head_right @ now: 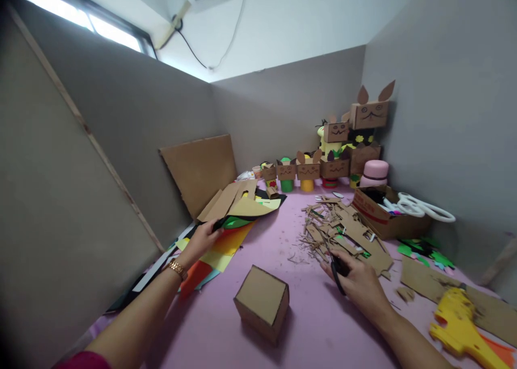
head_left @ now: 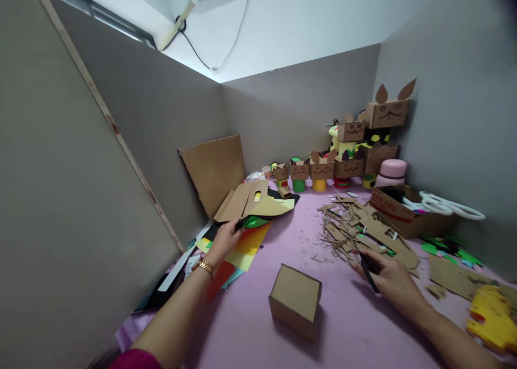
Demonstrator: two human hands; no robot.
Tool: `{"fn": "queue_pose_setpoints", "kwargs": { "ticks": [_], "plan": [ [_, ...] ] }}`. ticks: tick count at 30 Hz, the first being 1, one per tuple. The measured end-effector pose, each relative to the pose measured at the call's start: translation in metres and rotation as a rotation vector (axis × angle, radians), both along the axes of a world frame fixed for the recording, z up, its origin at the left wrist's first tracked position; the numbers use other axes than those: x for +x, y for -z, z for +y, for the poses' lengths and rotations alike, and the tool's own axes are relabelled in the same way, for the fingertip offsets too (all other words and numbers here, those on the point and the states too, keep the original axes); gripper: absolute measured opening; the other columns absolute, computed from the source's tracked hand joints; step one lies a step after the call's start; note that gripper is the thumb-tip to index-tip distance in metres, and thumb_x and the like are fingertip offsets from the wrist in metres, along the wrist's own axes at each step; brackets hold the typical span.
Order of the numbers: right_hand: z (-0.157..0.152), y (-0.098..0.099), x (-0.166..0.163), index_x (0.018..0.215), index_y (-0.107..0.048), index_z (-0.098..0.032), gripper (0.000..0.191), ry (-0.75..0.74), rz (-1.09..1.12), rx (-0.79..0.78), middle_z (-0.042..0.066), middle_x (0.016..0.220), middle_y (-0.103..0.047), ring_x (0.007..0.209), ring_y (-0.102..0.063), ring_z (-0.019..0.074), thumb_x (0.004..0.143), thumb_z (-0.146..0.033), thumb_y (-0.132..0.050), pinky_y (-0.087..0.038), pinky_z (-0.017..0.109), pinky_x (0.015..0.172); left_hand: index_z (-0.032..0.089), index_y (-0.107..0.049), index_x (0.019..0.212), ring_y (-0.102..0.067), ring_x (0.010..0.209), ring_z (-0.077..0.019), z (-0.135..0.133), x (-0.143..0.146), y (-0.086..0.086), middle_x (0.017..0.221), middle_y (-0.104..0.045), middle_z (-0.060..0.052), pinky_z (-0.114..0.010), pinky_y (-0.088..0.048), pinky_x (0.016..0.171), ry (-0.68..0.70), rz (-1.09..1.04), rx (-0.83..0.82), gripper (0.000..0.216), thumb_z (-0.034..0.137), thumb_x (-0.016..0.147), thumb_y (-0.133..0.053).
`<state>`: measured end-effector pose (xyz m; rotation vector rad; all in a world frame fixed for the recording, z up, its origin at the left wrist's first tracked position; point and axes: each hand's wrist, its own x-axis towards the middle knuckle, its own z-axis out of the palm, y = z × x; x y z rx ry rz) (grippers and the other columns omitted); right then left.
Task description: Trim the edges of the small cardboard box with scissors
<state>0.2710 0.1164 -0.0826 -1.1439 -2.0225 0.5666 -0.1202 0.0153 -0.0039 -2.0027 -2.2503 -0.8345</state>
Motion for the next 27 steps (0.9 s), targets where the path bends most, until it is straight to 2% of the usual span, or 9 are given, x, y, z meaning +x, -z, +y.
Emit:
{"fn": "queue_pose_setpoints", "kwargs": {
  "ticks": [4, 10, 16, 21, 24, 27],
  "plan": [
    [0.001, 0.001, 0.0, 0.099, -0.072, -0.017, 0.045, -0.006, 0.001, 0.007, 0.006, 0.082, -0.076, 0.073, -0.071, 0.0242, 0.078, -0.054, -0.057, -0.052, 0.026, 0.063, 0.016, -0.059, 0.113, -0.066, 0.091, -0.0205, 0.007, -0.012, -0.007, 0.11, -0.065, -0.007, -0.041, -0.056, 0.077, 0.014, -0.048, -0.002, 0.028, 0.032, 0.09, -0.058],
    [0.0, 0.002, 0.0, 0.097, -0.072, -0.017, 0.045, 0.005, 0.004, 0.026, 0.007, 0.083, -0.077, 0.073, -0.071, 0.025, 0.077, -0.054, -0.057, -0.053, 0.027, 0.065, 0.016, -0.06, 0.111, -0.066, 0.087, -0.0194, 0.005, -0.011, -0.002, 0.107, -0.066, -0.006, -0.039, -0.057, 0.075, 0.047, -0.002, 0.041, 0.026, 0.032, 0.09, -0.057],
    [0.001, 0.003, 0.001, 0.097, -0.073, -0.019, 0.044, 0.0, -0.007, 0.026, 0.005, 0.083, -0.077, 0.077, -0.072, 0.0253, 0.076, -0.055, -0.058, -0.053, 0.027, 0.065, 0.02, -0.055, 0.122, -0.061, 0.108, -0.0248, -0.004, -0.005, 0.007, 0.128, -0.058, -0.01, -0.048, -0.052, 0.089, 0.06, 0.21, 0.201, 0.033, 0.029, 0.09, -0.057],
    [0.003, 0.006, 0.0, 0.097, -0.073, -0.016, 0.048, 0.004, -0.011, 0.024, 0.007, 0.082, -0.077, 0.074, -0.072, 0.0265, 0.076, -0.057, -0.058, -0.053, 0.028, 0.062, 0.02, -0.06, 0.115, -0.055, 0.118, -0.0265, -0.021, 0.003, 0.006, 0.134, -0.055, -0.009, -0.052, -0.045, 0.098, 0.2, 0.448, 0.118, 0.026, 0.027, 0.09, -0.058],
    [0.002, 0.006, 0.0, 0.097, -0.073, -0.017, 0.047, -0.004, -0.011, 0.022, 0.007, 0.083, -0.077, 0.075, -0.072, 0.0261, 0.076, -0.056, -0.058, -0.054, 0.028, 0.064, 0.02, -0.061, 0.114, -0.048, 0.125, -0.0298, -0.031, 0.005, 0.007, 0.139, -0.051, -0.009, -0.057, -0.038, 0.103, 0.201, 0.541, 0.056, 0.029, 0.032, 0.087, -0.061],
    [0.002, 0.005, 0.0, 0.097, -0.073, -0.019, 0.043, -0.017, -0.011, 0.026, 0.006, 0.086, -0.077, 0.077, -0.072, 0.0256, 0.076, -0.055, -0.059, -0.054, 0.027, 0.066, 0.019, -0.061, 0.114, -0.048, 0.125, -0.0305, -0.034, 0.002, 0.013, 0.139, -0.051, -0.009, -0.058, -0.037, 0.102, 0.173, 0.596, 0.008, 0.03, 0.032, 0.087, -0.062]
  ]
}}
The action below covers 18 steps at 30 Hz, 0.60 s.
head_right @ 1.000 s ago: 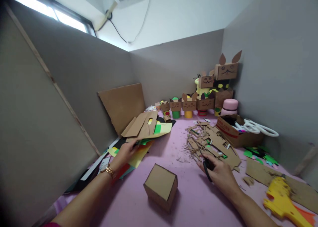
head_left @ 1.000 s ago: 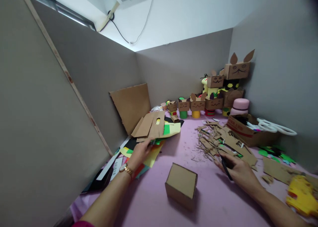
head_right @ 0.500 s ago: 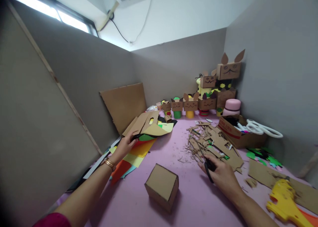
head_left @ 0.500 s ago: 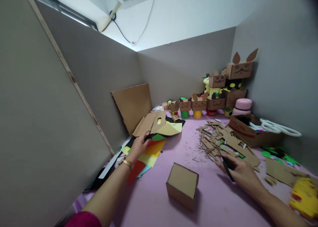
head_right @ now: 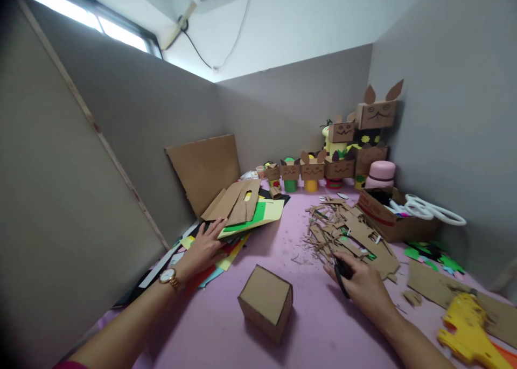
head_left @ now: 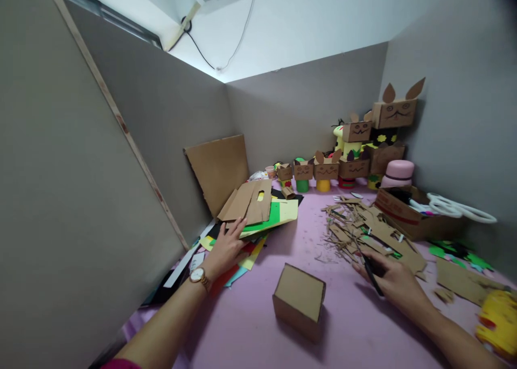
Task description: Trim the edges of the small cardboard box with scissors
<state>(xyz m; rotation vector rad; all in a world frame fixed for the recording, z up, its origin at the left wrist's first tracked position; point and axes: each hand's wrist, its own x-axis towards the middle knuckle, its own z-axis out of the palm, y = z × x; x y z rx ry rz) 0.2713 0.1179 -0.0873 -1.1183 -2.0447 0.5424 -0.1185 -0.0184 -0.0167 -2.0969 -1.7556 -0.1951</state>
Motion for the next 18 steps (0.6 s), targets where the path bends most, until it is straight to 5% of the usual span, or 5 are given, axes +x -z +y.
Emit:
{"fn": "queue_pose_setpoints", "kwargs": {
  "ticks": [8, 18],
  "plan": [
    [0.001, 0.001, 0.001, 0.096, -0.073, -0.018, 0.043, 0.01, -0.003, 0.023, 0.006, 0.081, -0.077, 0.074, -0.073, 0.026, 0.076, -0.054, -0.059, -0.054, 0.027, 0.062, 0.018, -0.061, 0.113, -0.06, 0.11, -0.0252, 0.01, -0.014, 0.016, 0.122, -0.062, -0.008, -0.05, -0.049, 0.093, -0.078, 0.004, -0.041, 0.026, 0.028, 0.089, -0.059],
    [-0.001, -0.001, 0.001, 0.097, -0.074, -0.019, 0.04, -0.015, 0.0, 0.022, 0.005, 0.087, -0.078, 0.079, -0.073, 0.0271, 0.078, -0.051, -0.06, -0.056, 0.027, 0.063, 0.018, -0.061, 0.112, -0.065, 0.094, -0.0203, 0.024, -0.026, -0.004, 0.114, -0.065, -0.007, -0.042, -0.055, 0.081, -0.234, -0.221, -0.088, 0.025, 0.031, 0.091, -0.057]
  ]
}}
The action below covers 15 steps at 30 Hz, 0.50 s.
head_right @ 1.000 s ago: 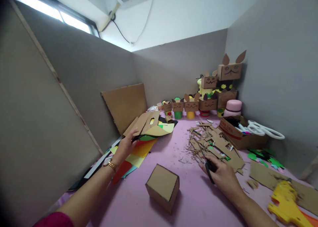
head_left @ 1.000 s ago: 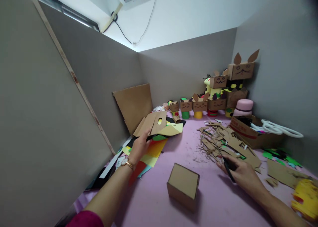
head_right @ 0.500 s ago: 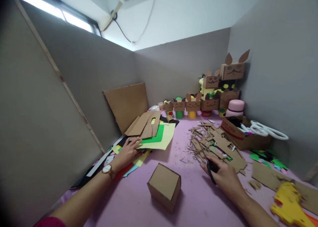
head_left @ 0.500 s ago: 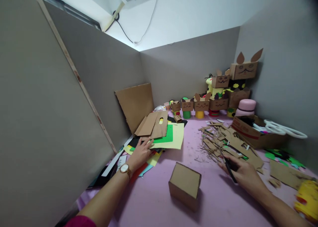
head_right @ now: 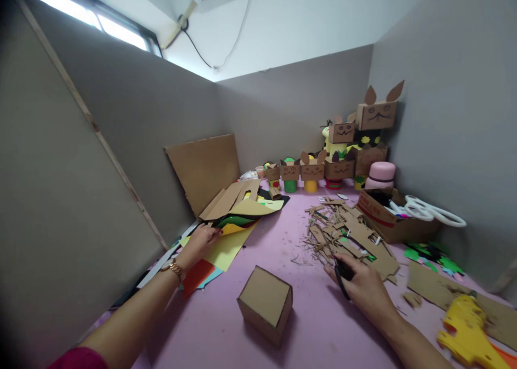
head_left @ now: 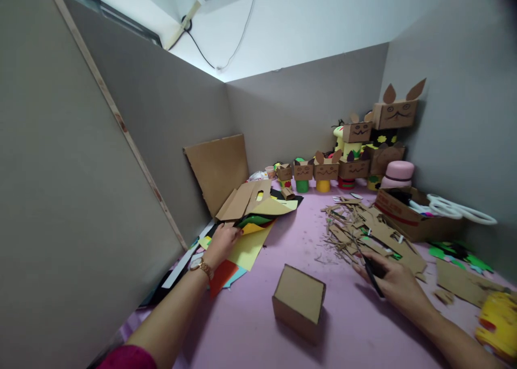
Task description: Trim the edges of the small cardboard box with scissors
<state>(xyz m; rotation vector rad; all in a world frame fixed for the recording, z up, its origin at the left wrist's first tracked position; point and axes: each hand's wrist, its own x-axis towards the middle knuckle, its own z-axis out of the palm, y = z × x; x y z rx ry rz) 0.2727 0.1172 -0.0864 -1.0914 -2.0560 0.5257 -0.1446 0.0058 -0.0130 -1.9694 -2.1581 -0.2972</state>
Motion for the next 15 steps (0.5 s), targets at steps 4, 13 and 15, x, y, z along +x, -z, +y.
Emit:
{"fn": "queue_pose_setpoints", "kwargs": {
  "ticks": [4, 13, 15],
  "plan": [
    [0.001, 0.001, 0.0, 0.096, -0.074, -0.019, 0.04, 0.008, 0.008, 0.004, 0.006, 0.085, -0.078, 0.077, -0.073, 0.0269, 0.077, -0.052, -0.061, -0.056, 0.028, 0.064, 0.018, -0.06, 0.112, -0.065, 0.093, -0.0202, -0.002, 0.002, -0.008, 0.113, -0.065, -0.007, -0.042, -0.055, 0.08, -0.014, -0.088, -0.013, 0.025, 0.031, 0.091, -0.057],
    [0.002, 0.002, -0.001, 0.095, -0.074, -0.018, 0.043, 0.018, 0.021, 0.01, 0.007, 0.083, -0.078, 0.074, -0.073, 0.0275, 0.075, -0.055, -0.062, -0.056, 0.03, 0.064, 0.017, -0.06, 0.113, -0.065, 0.093, -0.0211, 0.001, 0.005, -0.012, 0.112, -0.065, -0.007, -0.041, -0.056, 0.078, -0.042, -0.269, -0.156, 0.028, 0.032, 0.09, -0.058],
    [0.002, 0.003, -0.001, 0.095, -0.074, -0.018, 0.044, 0.016, 0.02, 0.011, 0.008, 0.084, -0.078, 0.075, -0.073, 0.0283, 0.075, -0.055, -0.061, -0.056, 0.031, 0.065, 0.016, -0.06, 0.112, -0.065, 0.092, -0.022, 0.001, 0.006, -0.012, 0.112, -0.065, -0.006, -0.041, -0.056, 0.078, -0.039, -0.305, -0.191, 0.029, 0.033, 0.089, -0.059]
  ]
}}
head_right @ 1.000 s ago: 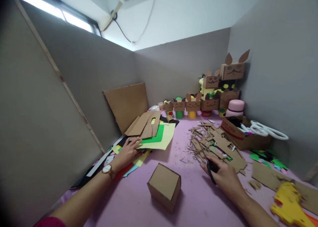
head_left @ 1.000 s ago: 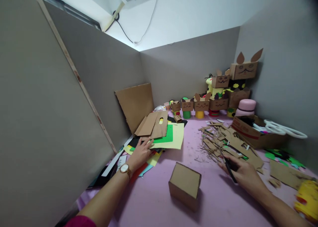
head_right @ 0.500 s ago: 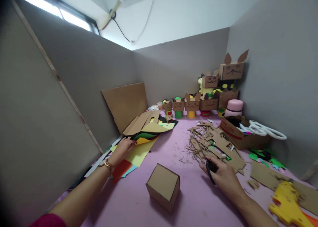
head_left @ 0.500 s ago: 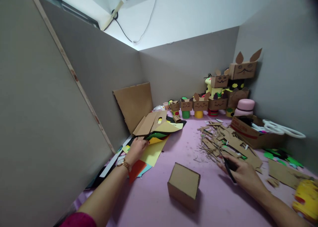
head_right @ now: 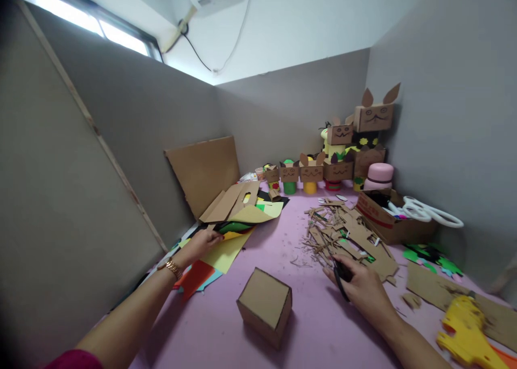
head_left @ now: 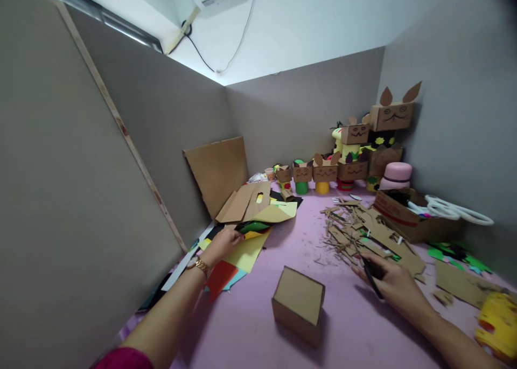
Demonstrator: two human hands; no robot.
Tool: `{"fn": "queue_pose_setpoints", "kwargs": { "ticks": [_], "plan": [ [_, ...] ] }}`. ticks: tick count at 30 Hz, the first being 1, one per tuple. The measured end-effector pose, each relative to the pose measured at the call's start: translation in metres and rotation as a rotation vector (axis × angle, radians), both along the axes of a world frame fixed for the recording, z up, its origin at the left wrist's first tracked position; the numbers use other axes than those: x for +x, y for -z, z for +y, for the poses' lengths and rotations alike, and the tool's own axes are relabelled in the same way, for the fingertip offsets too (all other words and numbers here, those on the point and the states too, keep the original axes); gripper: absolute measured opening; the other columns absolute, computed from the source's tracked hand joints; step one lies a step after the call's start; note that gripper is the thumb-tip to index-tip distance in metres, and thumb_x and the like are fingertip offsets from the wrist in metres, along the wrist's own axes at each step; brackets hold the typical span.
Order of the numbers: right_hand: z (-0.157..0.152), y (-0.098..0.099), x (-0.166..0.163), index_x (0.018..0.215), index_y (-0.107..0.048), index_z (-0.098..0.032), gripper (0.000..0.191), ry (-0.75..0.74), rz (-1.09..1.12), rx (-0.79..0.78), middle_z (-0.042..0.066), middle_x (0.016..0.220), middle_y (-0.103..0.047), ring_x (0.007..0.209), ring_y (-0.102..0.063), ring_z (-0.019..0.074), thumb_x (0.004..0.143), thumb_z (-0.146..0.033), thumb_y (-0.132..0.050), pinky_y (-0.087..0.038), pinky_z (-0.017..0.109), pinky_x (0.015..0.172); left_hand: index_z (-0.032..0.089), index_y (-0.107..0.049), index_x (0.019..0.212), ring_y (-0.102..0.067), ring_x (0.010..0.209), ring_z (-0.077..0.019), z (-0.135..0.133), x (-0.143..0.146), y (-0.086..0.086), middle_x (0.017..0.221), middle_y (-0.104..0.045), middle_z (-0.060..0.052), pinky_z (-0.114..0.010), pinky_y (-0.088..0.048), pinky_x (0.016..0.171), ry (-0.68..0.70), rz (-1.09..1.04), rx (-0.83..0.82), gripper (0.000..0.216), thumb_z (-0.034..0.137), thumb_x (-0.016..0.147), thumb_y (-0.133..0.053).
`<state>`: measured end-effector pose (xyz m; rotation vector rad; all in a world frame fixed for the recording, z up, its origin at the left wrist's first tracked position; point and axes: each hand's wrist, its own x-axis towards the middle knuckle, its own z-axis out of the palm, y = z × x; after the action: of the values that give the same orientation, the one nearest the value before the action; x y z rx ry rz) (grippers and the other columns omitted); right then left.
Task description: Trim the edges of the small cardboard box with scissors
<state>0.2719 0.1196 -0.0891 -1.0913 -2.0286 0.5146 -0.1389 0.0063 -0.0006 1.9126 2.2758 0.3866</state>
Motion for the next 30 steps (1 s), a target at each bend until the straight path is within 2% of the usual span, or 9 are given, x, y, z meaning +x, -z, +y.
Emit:
{"fn": "queue_pose_setpoints", "kwargs": {
  "ticks": [6, 12, 17, 24, 30],
  "plan": [
    [0.0, 0.0, 0.0, 0.097, -0.073, -0.016, 0.045, -0.016, -0.01, -0.007, 0.008, 0.086, -0.078, 0.076, -0.073, 0.0283, 0.076, -0.054, -0.06, -0.056, 0.03, 0.065, 0.016, -0.061, 0.112, -0.065, 0.093, -0.0224, -0.003, -0.001, -0.002, 0.112, -0.065, -0.006, -0.041, -0.056, 0.078, 0.01, -0.053, -0.053, 0.029, 0.034, 0.09, -0.058],
    [-0.001, -0.001, 0.0, 0.094, -0.074, -0.02, 0.039, -0.01, -0.017, 0.005, 0.006, 0.085, -0.078, 0.078, -0.073, 0.028, 0.077, -0.052, -0.06, -0.056, 0.027, 0.062, 0.018, -0.062, 0.111, -0.064, 0.095, -0.0214, 0.002, -0.005, 0.0, 0.116, -0.064, -0.007, -0.04, -0.055, 0.079, -0.015, -0.094, -0.008, 0.025, 0.032, 0.09, -0.058],
    [-0.001, -0.001, 0.001, 0.095, -0.074, -0.018, 0.041, -0.008, -0.021, 0.008, 0.007, 0.083, -0.078, 0.075, -0.073, 0.0276, 0.077, -0.053, -0.061, -0.056, 0.028, 0.062, 0.015, -0.061, 0.111, -0.065, 0.094, -0.025, 0.003, -0.007, -0.003, 0.112, -0.065, -0.005, -0.042, -0.056, 0.078, -0.061, -0.176, 0.017, 0.031, 0.036, 0.089, -0.059],
    [-0.001, -0.002, 0.0, 0.093, -0.074, -0.02, 0.039, -0.012, -0.008, 0.023, 0.006, 0.086, -0.078, 0.076, -0.073, 0.0273, 0.076, -0.051, -0.061, -0.056, 0.027, 0.062, 0.016, -0.061, 0.112, -0.065, 0.094, -0.0235, 0.003, -0.01, -0.007, 0.112, -0.065, -0.005, -0.041, -0.056, 0.078, -0.105, -0.25, 0.122, 0.03, 0.034, 0.089, -0.059],
    [0.0, 0.0, 0.0, 0.093, -0.075, -0.019, 0.041, 0.005, -0.01, 0.026, 0.006, 0.085, -0.078, 0.076, -0.073, 0.0279, 0.074, -0.053, -0.061, -0.057, 0.028, 0.063, 0.018, -0.061, 0.112, -0.064, 0.096, -0.0218, 0.008, -0.008, -0.005, 0.115, -0.064, -0.007, -0.043, -0.054, 0.082, -0.131, -0.202, 0.245, 0.027, 0.032, 0.09, -0.058]
  ]
}}
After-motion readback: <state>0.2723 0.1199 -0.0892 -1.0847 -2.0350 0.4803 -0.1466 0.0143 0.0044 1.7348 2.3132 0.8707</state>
